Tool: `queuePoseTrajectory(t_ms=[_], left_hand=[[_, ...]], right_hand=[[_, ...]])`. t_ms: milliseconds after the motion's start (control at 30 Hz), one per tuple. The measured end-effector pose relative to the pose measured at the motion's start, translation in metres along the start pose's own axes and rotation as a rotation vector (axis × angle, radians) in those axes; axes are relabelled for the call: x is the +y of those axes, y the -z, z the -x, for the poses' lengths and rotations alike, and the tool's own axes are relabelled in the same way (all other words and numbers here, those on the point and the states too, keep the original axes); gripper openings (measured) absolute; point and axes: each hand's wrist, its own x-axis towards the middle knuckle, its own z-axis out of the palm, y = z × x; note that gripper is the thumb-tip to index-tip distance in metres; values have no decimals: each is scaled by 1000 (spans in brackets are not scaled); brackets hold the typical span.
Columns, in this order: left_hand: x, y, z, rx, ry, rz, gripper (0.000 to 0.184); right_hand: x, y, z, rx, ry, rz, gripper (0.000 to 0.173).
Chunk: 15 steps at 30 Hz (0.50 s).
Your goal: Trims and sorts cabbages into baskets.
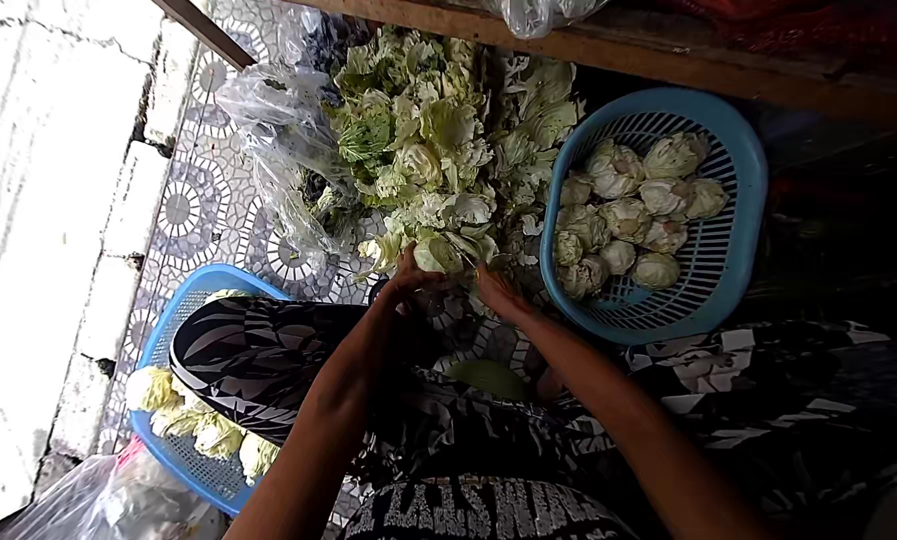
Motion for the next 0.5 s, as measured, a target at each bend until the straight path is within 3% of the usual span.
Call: queuePoseTrajectory(t_ms=[100,233,500], left_hand=[[-10,-2,-17,1,-20,62,130],[-14,5,-29,-39,-9,44,127],[-12,13,-36,-108,3,128,124]], right_hand=[[6,7,39,-51,-51,24,49],[8,-15,83,3,-65,124,42],[6,-25,114,24,-48,197,44]])
